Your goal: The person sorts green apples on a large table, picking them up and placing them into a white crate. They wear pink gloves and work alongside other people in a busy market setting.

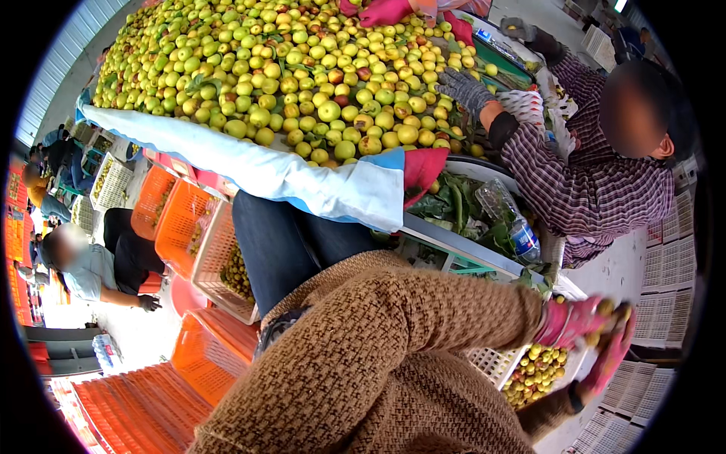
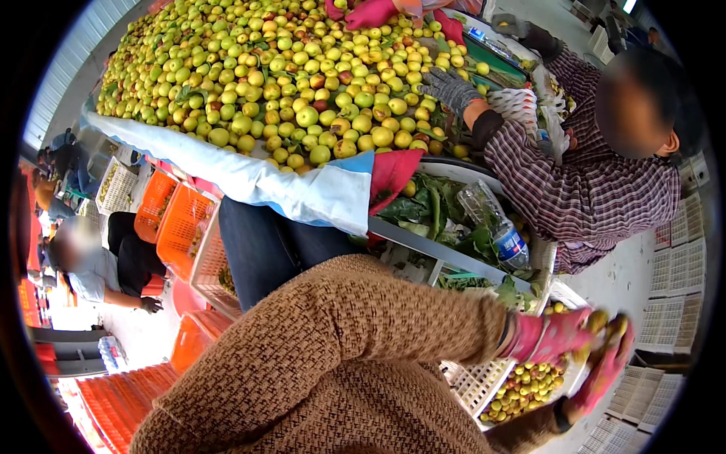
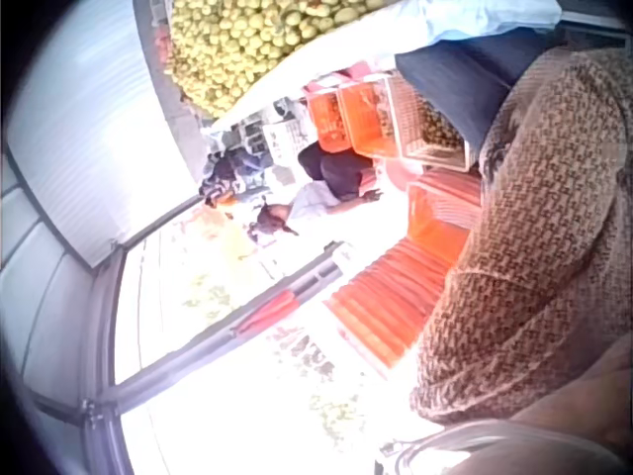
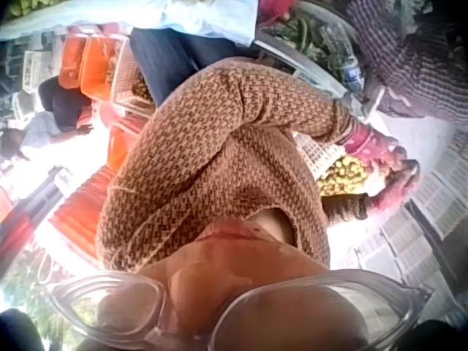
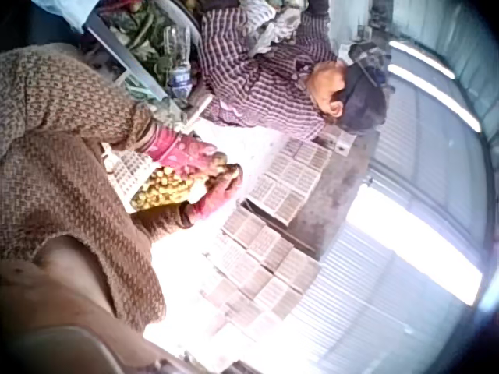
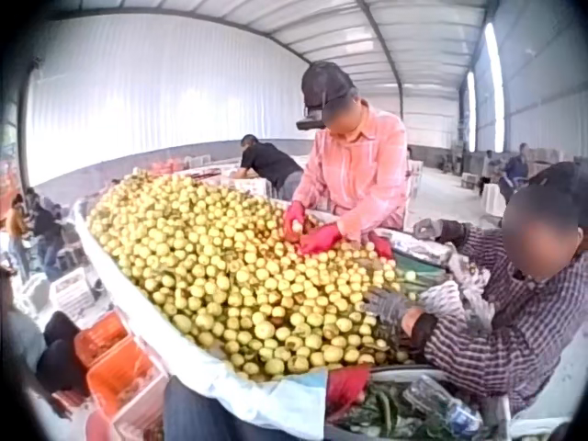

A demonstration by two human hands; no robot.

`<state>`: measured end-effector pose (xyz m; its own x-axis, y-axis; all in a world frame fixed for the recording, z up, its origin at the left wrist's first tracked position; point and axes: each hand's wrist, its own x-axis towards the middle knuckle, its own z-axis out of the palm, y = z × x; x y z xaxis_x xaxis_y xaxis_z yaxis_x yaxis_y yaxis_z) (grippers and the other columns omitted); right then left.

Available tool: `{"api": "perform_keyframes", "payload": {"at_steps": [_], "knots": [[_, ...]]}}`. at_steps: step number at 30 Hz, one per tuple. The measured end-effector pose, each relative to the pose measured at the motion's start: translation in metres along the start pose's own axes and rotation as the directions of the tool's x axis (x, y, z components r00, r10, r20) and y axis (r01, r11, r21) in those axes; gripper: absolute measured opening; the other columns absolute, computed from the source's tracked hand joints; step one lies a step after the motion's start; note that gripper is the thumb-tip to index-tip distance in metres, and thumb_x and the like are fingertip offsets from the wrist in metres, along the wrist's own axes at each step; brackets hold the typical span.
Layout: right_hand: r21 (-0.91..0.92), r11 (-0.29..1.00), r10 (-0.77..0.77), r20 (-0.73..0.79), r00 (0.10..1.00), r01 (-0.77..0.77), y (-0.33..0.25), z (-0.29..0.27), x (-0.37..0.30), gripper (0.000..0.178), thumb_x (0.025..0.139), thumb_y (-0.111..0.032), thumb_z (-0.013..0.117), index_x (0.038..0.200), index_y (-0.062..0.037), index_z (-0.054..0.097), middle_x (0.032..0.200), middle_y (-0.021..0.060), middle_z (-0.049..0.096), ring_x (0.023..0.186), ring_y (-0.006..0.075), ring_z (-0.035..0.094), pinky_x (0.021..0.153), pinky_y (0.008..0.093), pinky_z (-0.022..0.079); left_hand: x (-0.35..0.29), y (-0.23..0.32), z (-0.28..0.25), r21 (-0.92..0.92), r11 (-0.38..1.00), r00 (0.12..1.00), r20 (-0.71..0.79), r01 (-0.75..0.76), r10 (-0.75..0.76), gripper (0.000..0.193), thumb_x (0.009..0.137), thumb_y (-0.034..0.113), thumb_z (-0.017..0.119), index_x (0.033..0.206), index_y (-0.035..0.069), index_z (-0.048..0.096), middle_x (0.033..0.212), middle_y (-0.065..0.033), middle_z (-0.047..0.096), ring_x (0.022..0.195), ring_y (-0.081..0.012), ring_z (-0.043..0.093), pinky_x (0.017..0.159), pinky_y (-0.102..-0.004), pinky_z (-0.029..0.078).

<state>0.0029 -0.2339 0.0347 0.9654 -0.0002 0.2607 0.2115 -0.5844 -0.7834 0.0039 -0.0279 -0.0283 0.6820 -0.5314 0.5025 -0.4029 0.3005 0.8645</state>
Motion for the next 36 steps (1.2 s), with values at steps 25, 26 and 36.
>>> {"api": "perform_keyframes", "payload": {"at_steps": [25, 26, 36], "knots": [[0.192, 0.325, -0.532, 0.847, 0.011, 0.926, -0.237, 0.524, 0.017, 0.039, 0.079, -0.023, 0.065, 0.114, -0.0079, 0.056, 0.12, 0.0165, 0.053, 0.103, 0.0336, 0.058, 0.082, 0.0423, 0.049, -0.388, 0.163, -0.121, -0.408, 0.9, 0.494, -0.757, 0.154, -0.428, 0.042, 0.099, 0.02, 0.046, 0.133, -0.003, 0.043, 0.121, -0.0139, 0.056, 0.108, -0.0223, 0.058, 0.095, -0.0343, 0.044], [0.158, 0.302, -0.491, 0.871, 0.011, 0.94, -0.25, 0.525, 0.011, 0.04, 0.078, -0.023, 0.066, 0.114, -0.0074, 0.056, 0.12, 0.0177, 0.053, 0.101, 0.0348, 0.058, 0.08, 0.0424, 0.05, -0.392, 0.17, -0.125, -0.365, 0.916, 0.493, -0.774, 0.163, -0.396, 0.041, 0.099, 0.019, 0.046, 0.133, -0.003, 0.043, 0.121, -0.0139, 0.056, 0.108, -0.0223, 0.058, 0.095, -0.0344, 0.044], [0.222, 0.38, -0.703, 0.7, 0.125, 0.898, -0.238, 0.546, 0.003, 0.029, 0.077, -0.014, 0.065, 0.104, -0.0059, 0.057, 0.107, 0.018, 0.058, 0.091, 0.0321, 0.061, 0.073, 0.0401, 0.051, -0.372, 0.17, -0.163, -0.247, 0.948, 0.608, -0.728, 0.199, -0.317, 0.034, 0.098, 0.013, 0.048, 0.128, -0.001, 0.049, 0.116, -0.0088, 0.059, 0.108, -0.0157, 0.055, 0.096, -0.0296, 0.043]]}}
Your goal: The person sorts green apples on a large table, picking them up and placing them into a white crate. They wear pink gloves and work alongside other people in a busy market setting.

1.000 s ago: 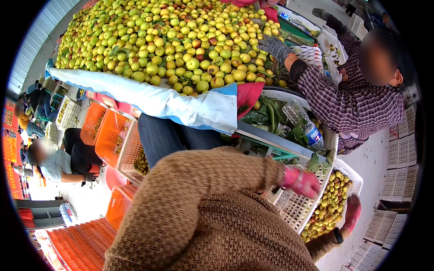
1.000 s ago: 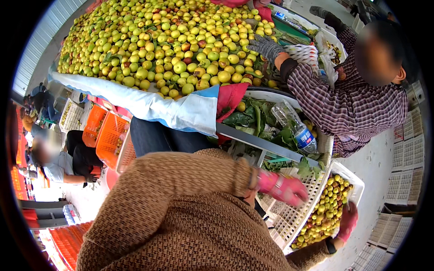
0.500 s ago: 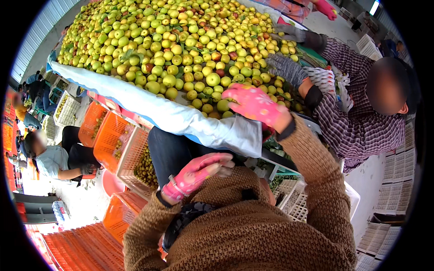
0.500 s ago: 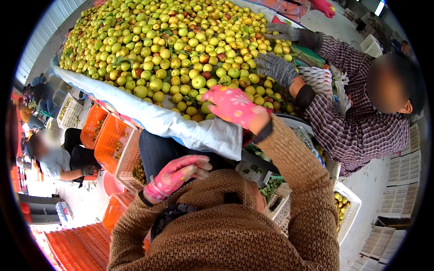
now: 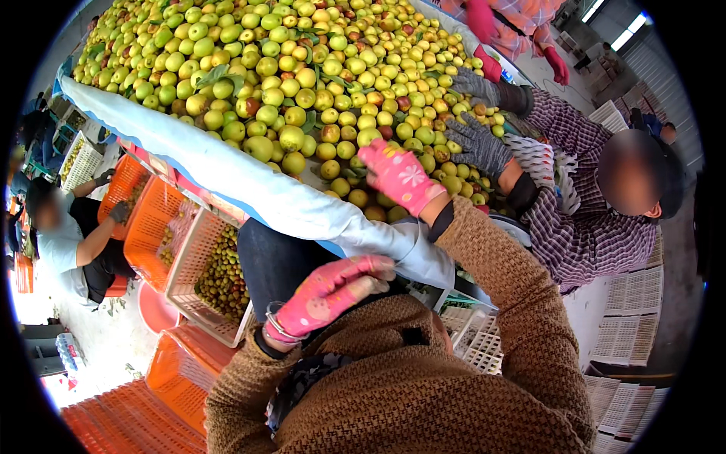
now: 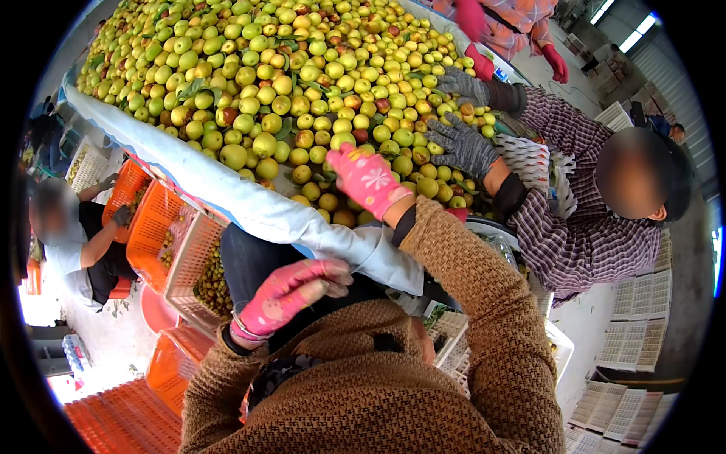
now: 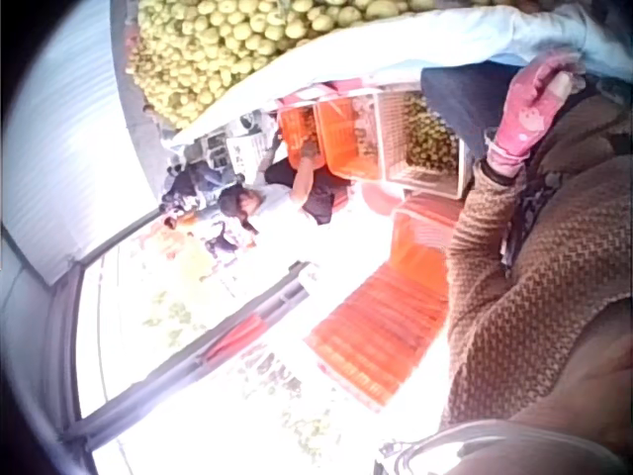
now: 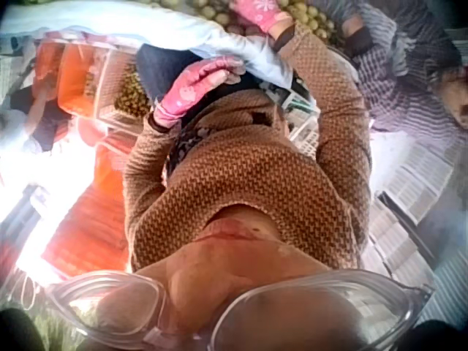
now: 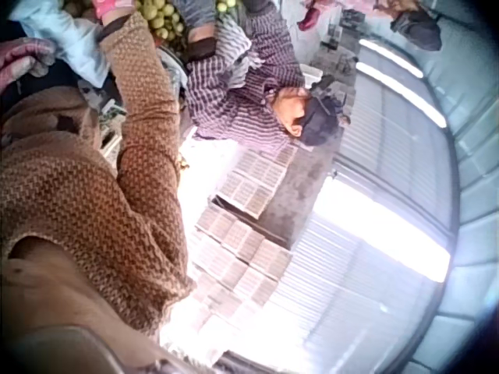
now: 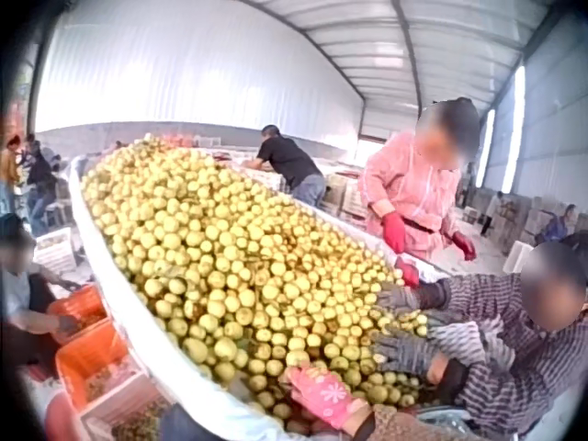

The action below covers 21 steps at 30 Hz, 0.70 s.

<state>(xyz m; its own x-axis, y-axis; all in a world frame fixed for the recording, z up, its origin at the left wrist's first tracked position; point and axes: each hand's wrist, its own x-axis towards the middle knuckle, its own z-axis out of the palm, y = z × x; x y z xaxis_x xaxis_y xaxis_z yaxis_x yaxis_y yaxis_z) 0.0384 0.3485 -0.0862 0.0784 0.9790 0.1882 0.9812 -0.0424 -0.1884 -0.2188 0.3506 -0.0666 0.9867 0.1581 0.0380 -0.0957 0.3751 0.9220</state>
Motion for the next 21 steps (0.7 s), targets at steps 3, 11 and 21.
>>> {"api": "perform_keyframes", "payload": {"at_steps": [3, 11, 21], "knots": [[0.685, 0.623, 0.441, 0.09, 0.893, -0.377, 0.03, -0.01, 0.007, 0.018, 0.086, -0.015, 0.056, 0.1, -0.0057, 0.061, 0.093, 0.0057, 0.062, 0.079, 0.0165, 0.06, 0.066, 0.0333, 0.05, -0.01, -0.014, 0.008, -0.079, 0.996, 0.999, 0.03, 0.038, -0.035, 0.035, 0.098, 0.013, 0.048, 0.129, -0.001, 0.048, 0.118, -0.0103, 0.059, 0.11, -0.016, 0.055, 0.097, -0.0294, 0.042], [0.432, 0.901, -0.012, 0.096, 0.995, -0.031, -0.01, -0.002, 0.025, 0.03, 0.089, -0.023, 0.056, 0.116, -0.0105, 0.058, 0.095, 0.0067, 0.061, 0.079, 0.0234, 0.062, 0.064, 0.0346, 0.05, -0.047, -0.03, -0.003, -0.253, 0.966, 0.959, -0.257, 0.05, -0.117, 0.036, 0.096, 0.016, 0.048, 0.127, -0.004, 0.049, 0.114, -0.0145, 0.06, 0.099, -0.0205, 0.059, 0.092, -0.0348, 0.046], [0.462, 0.874, -0.088, 0.456, 0.886, -0.151, -0.022, -0.008, 0.035, 0.038, 0.08, -0.029, 0.065, 0.109, -0.0064, 0.058, 0.096, 0.0133, 0.064, 0.094, 0.027, 0.061, 0.08, 0.0372, 0.047, -0.022, 0.025, -0.014, 0.039, 0.999, 0.993, -0.11, -0.031, 0.035, 0.037, 0.098, 0.017, 0.047, 0.127, -0.005, 0.048, 0.115, -0.0125, 0.058, 0.106, -0.0195, 0.057, 0.096, -0.033, 0.044]]}}
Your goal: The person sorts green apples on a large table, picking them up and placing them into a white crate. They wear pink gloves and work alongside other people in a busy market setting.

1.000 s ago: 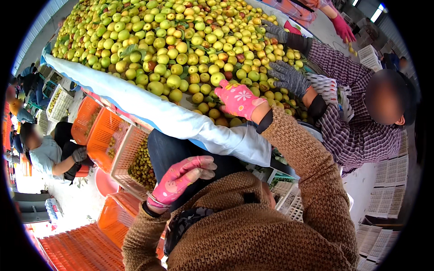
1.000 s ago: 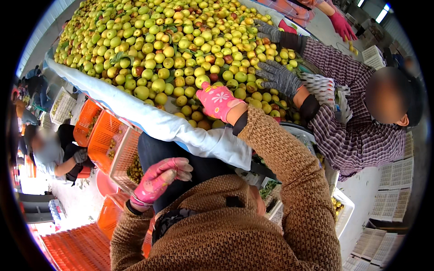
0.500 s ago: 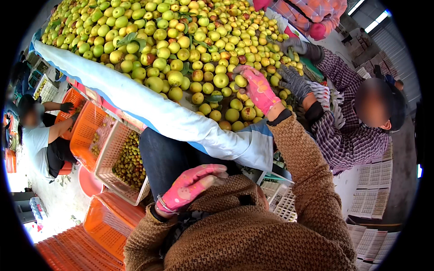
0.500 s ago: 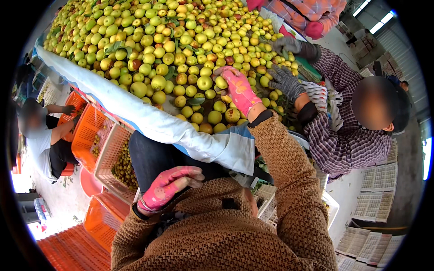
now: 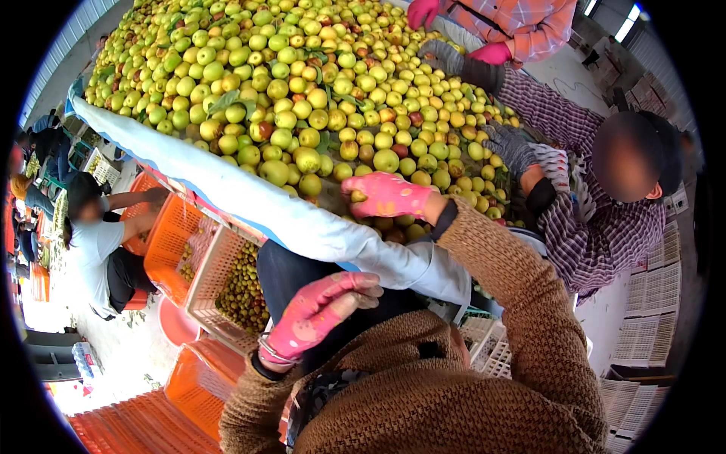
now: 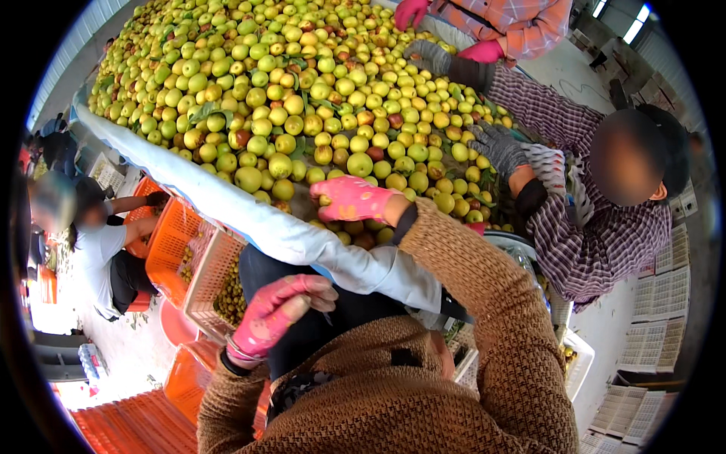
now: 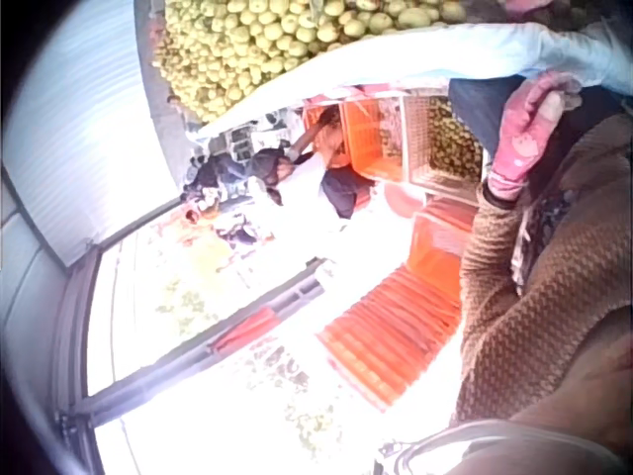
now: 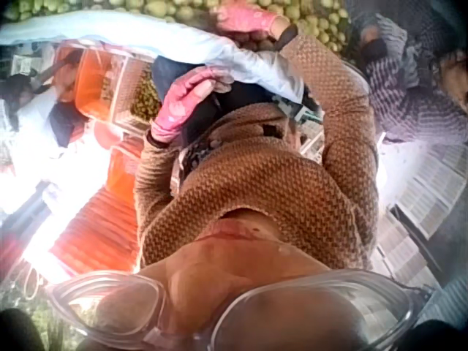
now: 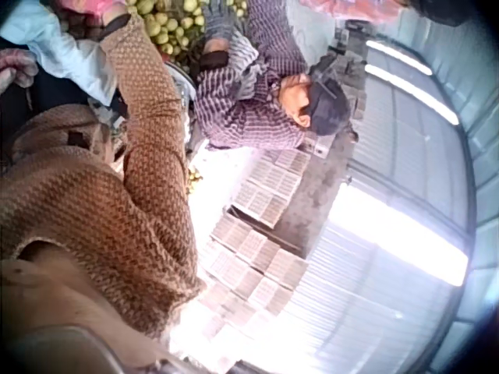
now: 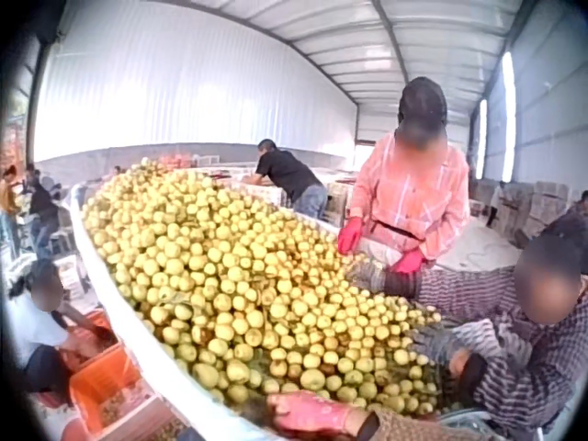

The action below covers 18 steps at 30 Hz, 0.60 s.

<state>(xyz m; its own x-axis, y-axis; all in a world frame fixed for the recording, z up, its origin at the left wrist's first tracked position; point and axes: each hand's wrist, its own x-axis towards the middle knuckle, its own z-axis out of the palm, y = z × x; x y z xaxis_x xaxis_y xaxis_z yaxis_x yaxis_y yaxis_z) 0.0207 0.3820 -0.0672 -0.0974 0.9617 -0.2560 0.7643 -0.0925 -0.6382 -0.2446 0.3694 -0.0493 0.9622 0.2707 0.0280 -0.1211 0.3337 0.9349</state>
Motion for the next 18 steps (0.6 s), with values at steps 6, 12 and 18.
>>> {"api": "perform_keyframes", "payload": {"at_steps": [6, 12, 18], "knots": [[0.877, 0.477, 0.134, -0.011, 0.991, -0.055, 0.018, -0.034, -0.026, 0.03, 0.092, -0.034, 0.056, 0.085, -0.0052, 0.06, 0.076, 0.0043, 0.061, 0.054, 0.0111, 0.056, 0.043, 0.0229, 0.042, 0.075, 0.07, -0.055, 0.644, 0.738, 0.951, -0.049, -0.203, 0.305, 0.027, 0.094, 0.009, 0.05, 0.117, -0.001, 0.058, 0.111, -0.012, 0.062, 0.103, -0.0225, 0.059, 0.092, -0.0326, 0.045], [0.666, 0.73, 0.184, -0.409, 0.894, 0.154, 0.042, -0.089, 0.044, 0.031, 0.09, -0.023, 0.057, 0.115, -0.0042, 0.059, 0.106, 0.0051, 0.061, 0.087, 0.012, 0.058, 0.072, 0.0254, 0.049, 0.117, 0.079, -0.168, 0.974, -0.212, 0.884, 0.035, 0.074, 0.467, 0.024, 0.083, 0.015, 0.059, 0.106, 0.008, 0.063, 0.103, -0.0136, 0.061, 0.091, -0.0359, 0.059, 0.073, -0.0434, 0.049], [0.032, 0.999, 0.007, -0.526, 0.85, 0.012, 0.056, -0.124, 0.141, 0.041, 0.087, -0.019, 0.056, 0.128, -0.0146, 0.053, 0.109, 0.0135, 0.062, 0.101, 0.0289, 0.06, 0.085, 0.0384, 0.048, 0.134, 0.073, -0.164, 0.958, -0.247, 0.9, -0.026, 0.148, 0.436, 0.028, 0.081, 0.019, 0.062, 0.108, 0.012, 0.062, 0.1, -0.0115, 0.06, 0.088, -0.0335, 0.059, 0.071, -0.0453, 0.049]]}}
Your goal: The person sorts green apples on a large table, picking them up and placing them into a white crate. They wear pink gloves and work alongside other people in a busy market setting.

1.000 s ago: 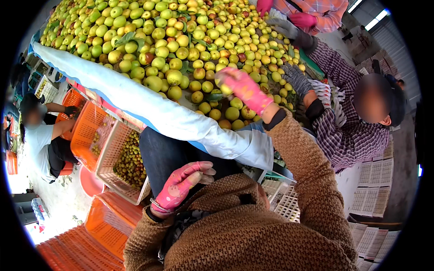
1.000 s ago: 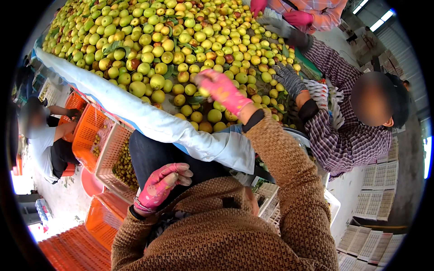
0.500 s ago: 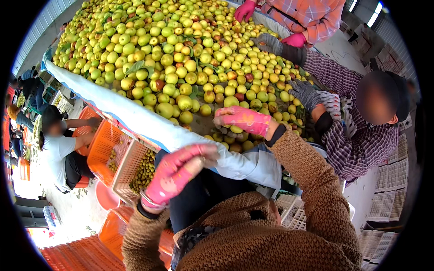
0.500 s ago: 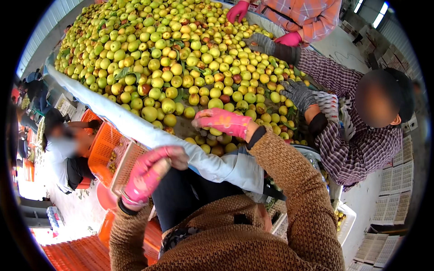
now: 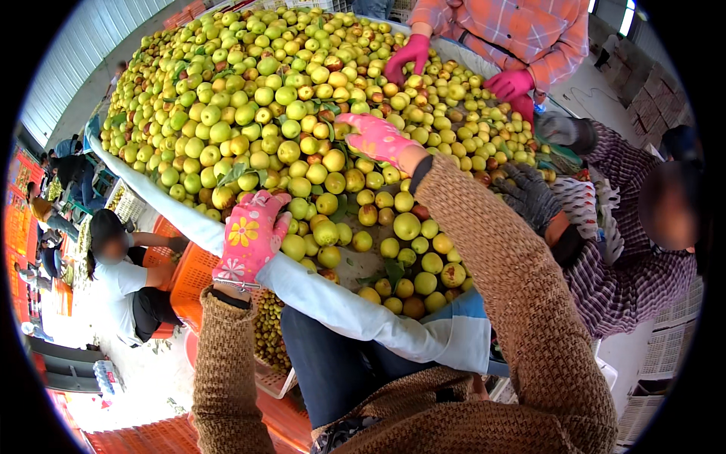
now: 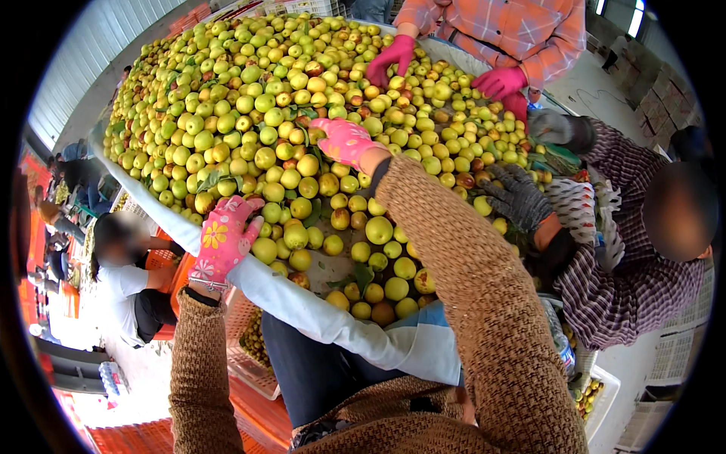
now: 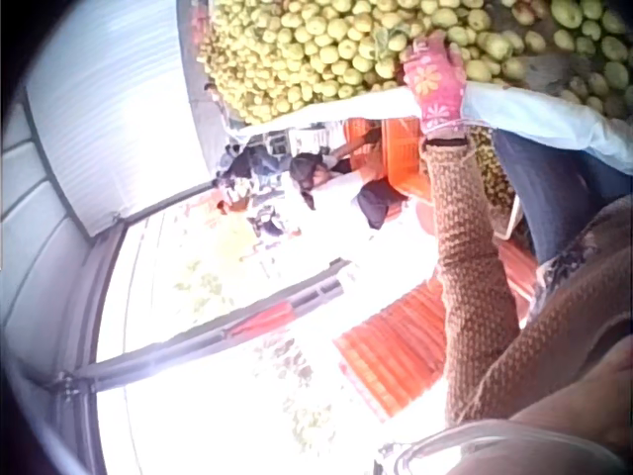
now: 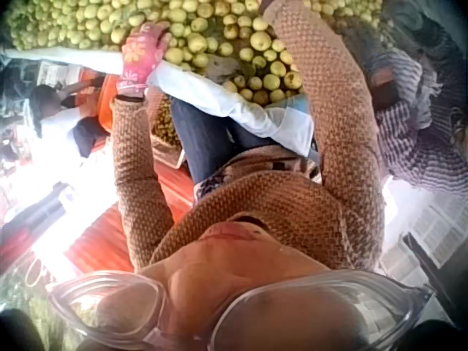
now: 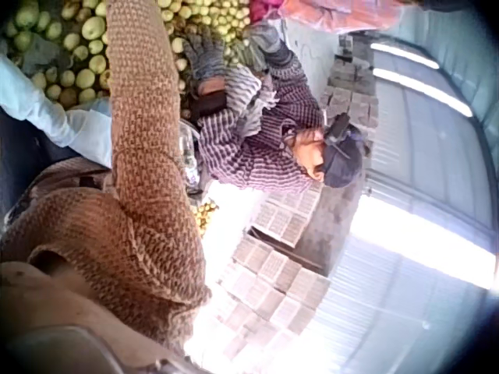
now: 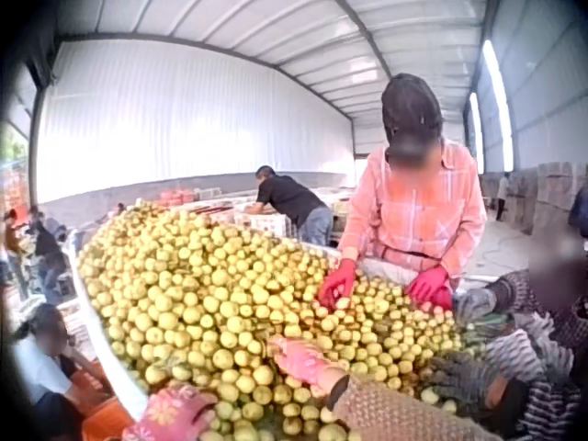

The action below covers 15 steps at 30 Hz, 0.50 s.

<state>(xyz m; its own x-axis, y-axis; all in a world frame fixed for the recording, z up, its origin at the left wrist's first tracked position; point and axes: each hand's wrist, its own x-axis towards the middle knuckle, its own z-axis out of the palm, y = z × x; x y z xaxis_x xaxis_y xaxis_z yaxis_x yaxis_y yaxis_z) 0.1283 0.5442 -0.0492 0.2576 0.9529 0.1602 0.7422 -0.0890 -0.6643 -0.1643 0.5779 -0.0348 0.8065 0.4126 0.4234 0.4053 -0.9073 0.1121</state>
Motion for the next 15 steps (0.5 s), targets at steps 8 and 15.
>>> {"api": "perform_keyframes", "payload": {"at_steps": [8, 15], "knots": [[-0.211, 0.972, -0.021, 0.35, 0.936, 0.101, -0.018, -0.003, 0.004, 0.048, 0.08, -0.035, 0.065, 0.122, -0.0128, 0.058, 0.111, 0.0145, 0.064, 0.103, 0.0321, 0.06, 0.086, 0.0414, 0.048, -0.001, 0.003, -0.002, -0.005, 0.997, 0.991, 0.111, 0.071, -0.07, 0.029, 0.083, 0.021, 0.061, 0.11, 0.011, 0.062, 0.098, -0.0124, 0.062, 0.079, -0.0353, 0.062, 0.066, -0.0447, 0.051], [-0.61, 0.783, 0.228, 0.466, 0.855, 0.124, -0.054, 0.002, 0.004, 0.035, 0.074, -0.024, 0.069, 0.102, -0.0039, 0.068, 0.091, 0.0117, 0.068, 0.085, 0.0292, 0.066, 0.072, 0.0415, 0.052, 0.003, 0.006, 0.01, 0.058, 0.998, 0.986, 0.165, 0.014, -0.023, 0.031, 0.085, 0.028, 0.057, 0.11, 0.01, 0.061, 0.097, -0.0138, 0.064, 0.081, -0.0344, 0.063, 0.069, -0.0442, 0.05]]}}
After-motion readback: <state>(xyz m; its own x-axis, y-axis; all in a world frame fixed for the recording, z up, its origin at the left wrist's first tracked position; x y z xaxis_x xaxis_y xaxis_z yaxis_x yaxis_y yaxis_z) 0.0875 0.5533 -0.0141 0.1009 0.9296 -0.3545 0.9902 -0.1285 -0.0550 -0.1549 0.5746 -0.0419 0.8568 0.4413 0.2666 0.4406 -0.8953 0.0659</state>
